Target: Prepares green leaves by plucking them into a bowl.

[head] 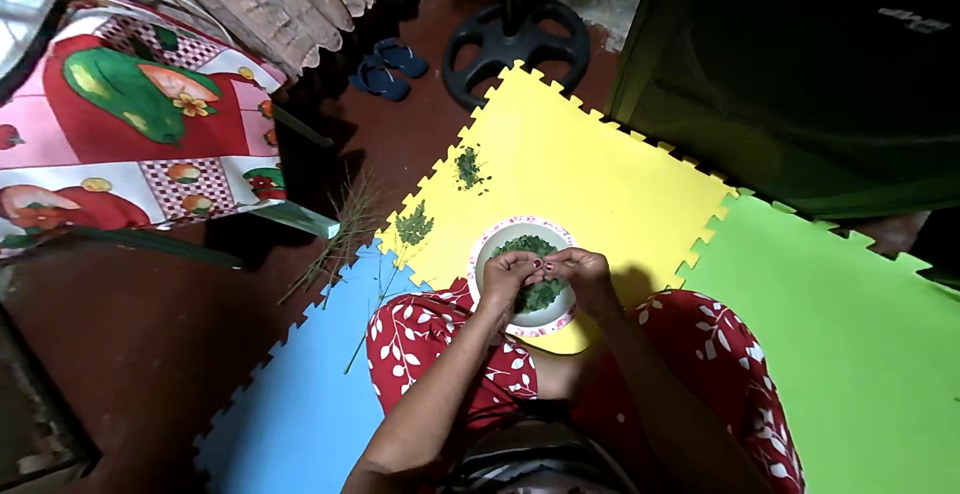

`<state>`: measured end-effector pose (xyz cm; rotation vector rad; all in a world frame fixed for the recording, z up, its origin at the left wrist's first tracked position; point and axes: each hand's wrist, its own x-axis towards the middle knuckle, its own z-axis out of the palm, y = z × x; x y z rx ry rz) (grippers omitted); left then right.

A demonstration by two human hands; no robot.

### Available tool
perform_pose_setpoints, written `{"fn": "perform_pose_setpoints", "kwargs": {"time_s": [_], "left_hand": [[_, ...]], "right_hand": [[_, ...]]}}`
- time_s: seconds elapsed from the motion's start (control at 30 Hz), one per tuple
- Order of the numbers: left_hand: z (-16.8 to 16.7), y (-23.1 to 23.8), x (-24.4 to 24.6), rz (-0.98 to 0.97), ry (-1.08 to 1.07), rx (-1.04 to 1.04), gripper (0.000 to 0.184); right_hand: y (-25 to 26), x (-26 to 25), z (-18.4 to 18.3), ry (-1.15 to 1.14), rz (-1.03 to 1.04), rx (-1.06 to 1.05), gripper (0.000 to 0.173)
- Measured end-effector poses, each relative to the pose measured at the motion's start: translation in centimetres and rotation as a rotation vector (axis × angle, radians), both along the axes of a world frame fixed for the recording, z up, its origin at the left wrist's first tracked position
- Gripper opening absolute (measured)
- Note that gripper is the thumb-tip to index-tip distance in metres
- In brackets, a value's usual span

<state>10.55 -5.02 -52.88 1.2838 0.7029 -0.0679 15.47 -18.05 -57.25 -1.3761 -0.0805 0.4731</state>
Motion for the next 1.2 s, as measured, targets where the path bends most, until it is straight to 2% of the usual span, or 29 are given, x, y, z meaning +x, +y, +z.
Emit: {"fn": "perform_pose_setpoints", "kwargs": {"time_s": [0.23, 0.4, 0.47, 0.53, 0.6, 0.63, 0.7, 0.73, 0.87, 1.03, 1.13, 1.2], "left_hand": [[-0.1, 0.0, 0.4, 0.127, 0.030, -0.114, 0.006], [-0.9, 1.7, 0.2, 0.213, 0.042, -0.079, 0.006], [-1.6, 2.6, 0.0, 0.111, 0.053, 0.015, 0.006], [-2.5, 3.4, -0.2, -0.152, 0.083, 0.229, 0.012], [-2.5, 4.0, 0.0, -0.443, 0.126, 0.471, 0.030], [-2.3, 3.9, 0.1, -0.525, 0.126, 0.530, 0.041], [-1.6, 3.1, 0.4, -0.538, 0.078, 0.571, 0.052], [-1.4, 2.6, 0.4, -0.529, 0.052, 0.576, 0.051], [-0.7, 1.9, 0.5, -0.534, 0.017, 0.614, 0.027], [-0.7, 1.8, 0.5, -0.513, 0.032, 0.536, 0.029], [-0.8, 1.9, 0.6, -0.511, 0.050, 0.543, 0.029], [-0.7, 2.0, 0.7, -0.532, 0.067, 0.565, 0.029]], "right_hand": [[0.4, 0.1, 0.3, 0.133, -0.016, 0.061, 0.014], [-0.6, 1.0, -0.2, 0.110, -0.059, -0.054, 0.010], [-1.1, 1.6, -0.3, 0.146, -0.074, -0.046, 0.011], [-0.9, 1.5, -0.2, 0.172, -0.061, -0.048, 0.011], [-0.5, 1.2, -0.3, 0.173, -0.018, -0.072, 0.011], [-0.3, 1.2, -0.4, 0.168, 0.001, -0.079, 0.010], [-0.1, 1.0, -0.4, 0.168, 0.024, -0.085, 0.009], [0.0, 0.9, -0.4, 0.172, 0.028, -0.086, 0.008], [0.3, 1.0, -0.5, 0.157, 0.021, -0.068, 0.008], [0.1, 1.0, -0.1, 0.189, 0.033, -0.038, 0.011], [-0.1, 1.0, -0.2, 0.051, 0.168, -0.065, 0.026], [0.2, 0.9, -0.2, -0.060, 0.193, -0.137, 0.024]]}}
